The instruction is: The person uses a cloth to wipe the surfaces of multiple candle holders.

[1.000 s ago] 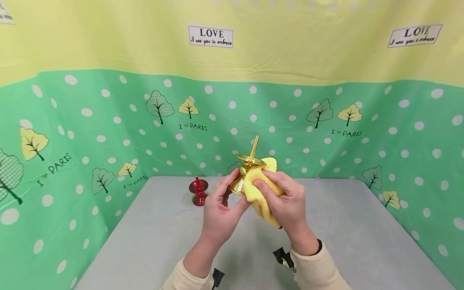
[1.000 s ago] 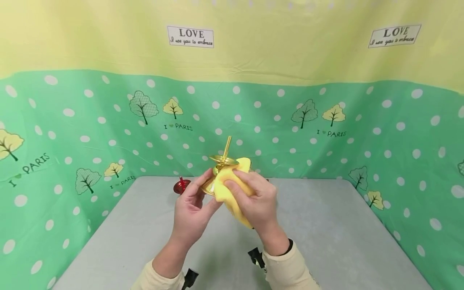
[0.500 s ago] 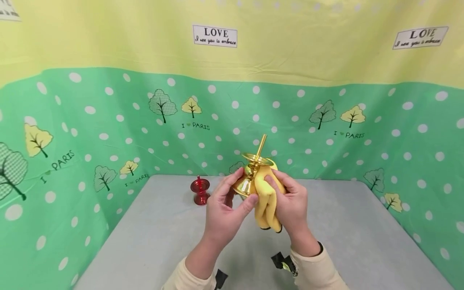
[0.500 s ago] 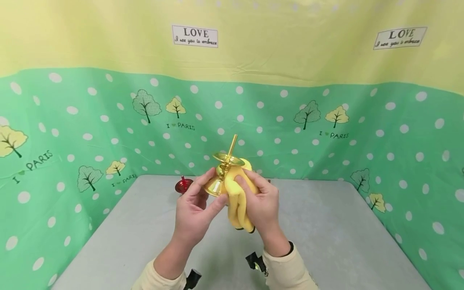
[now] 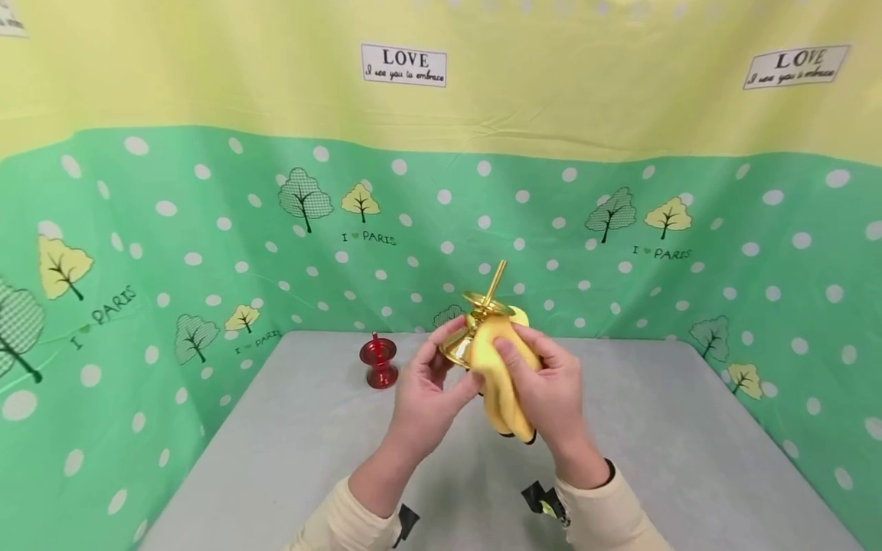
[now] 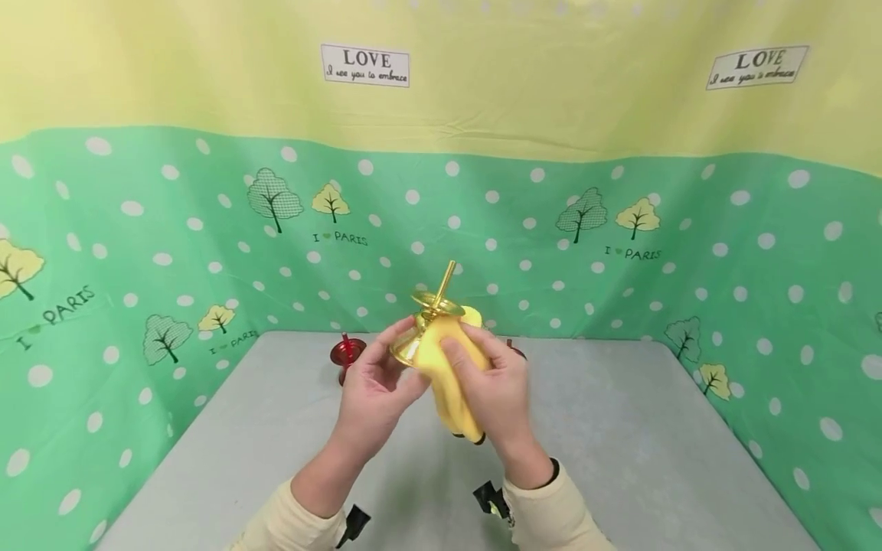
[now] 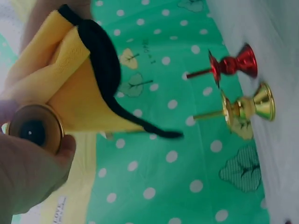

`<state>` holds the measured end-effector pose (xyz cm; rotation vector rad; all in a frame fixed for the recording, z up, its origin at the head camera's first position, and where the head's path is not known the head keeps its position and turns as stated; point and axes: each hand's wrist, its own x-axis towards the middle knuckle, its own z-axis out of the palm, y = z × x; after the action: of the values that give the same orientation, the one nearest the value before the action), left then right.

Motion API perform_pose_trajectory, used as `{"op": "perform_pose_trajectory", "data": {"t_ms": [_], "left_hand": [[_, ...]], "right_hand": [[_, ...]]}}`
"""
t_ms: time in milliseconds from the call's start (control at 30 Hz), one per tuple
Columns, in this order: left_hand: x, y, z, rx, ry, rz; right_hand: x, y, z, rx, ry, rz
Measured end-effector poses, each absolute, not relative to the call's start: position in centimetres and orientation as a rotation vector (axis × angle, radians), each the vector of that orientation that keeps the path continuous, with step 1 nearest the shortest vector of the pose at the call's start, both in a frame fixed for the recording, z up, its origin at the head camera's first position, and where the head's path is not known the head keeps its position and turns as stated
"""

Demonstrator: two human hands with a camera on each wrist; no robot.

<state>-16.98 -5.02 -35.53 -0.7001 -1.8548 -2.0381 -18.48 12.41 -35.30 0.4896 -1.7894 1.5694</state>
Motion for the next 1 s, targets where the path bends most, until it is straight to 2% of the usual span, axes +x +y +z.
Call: {"op": "perform_pose_trajectory", "data": {"t_ms": [133,333,500,600,867,1000], "left_hand": [[-16.7,-5.0,-35.7,-0.696,-1.779,-1.838],[-16.5,-5.0,-35.8,-0.645,-1.711,-2.032],[-17.0,-4.9,-36.5,-0.667,-1.756,-1.687],[-17.1,-4.9,-36.7,-0.719,-1.696,-1.585],[-16.0,-5.4,-35.8,-0.788,-1.780,-1.961],[-16.1,-5.8,-35.2,-0.849,-1.824,-2.118]], "right_hand": [[-18.5,12.0,-35.3,0.672,-1.682,1.278],[-18.4,11.5,-35.2,0.499,-1.773,1.458],[-18.3,11.3,-35.3,0.619,-1.733,1.271],[-18.5,11.3,-35.5,0.635,-1.686,1.326],[-18.5,11.5,-35.9,0.592,-1.650,1.565],[-18.6,11.8,-35.5,0.463,-1.706,1.665]]}}
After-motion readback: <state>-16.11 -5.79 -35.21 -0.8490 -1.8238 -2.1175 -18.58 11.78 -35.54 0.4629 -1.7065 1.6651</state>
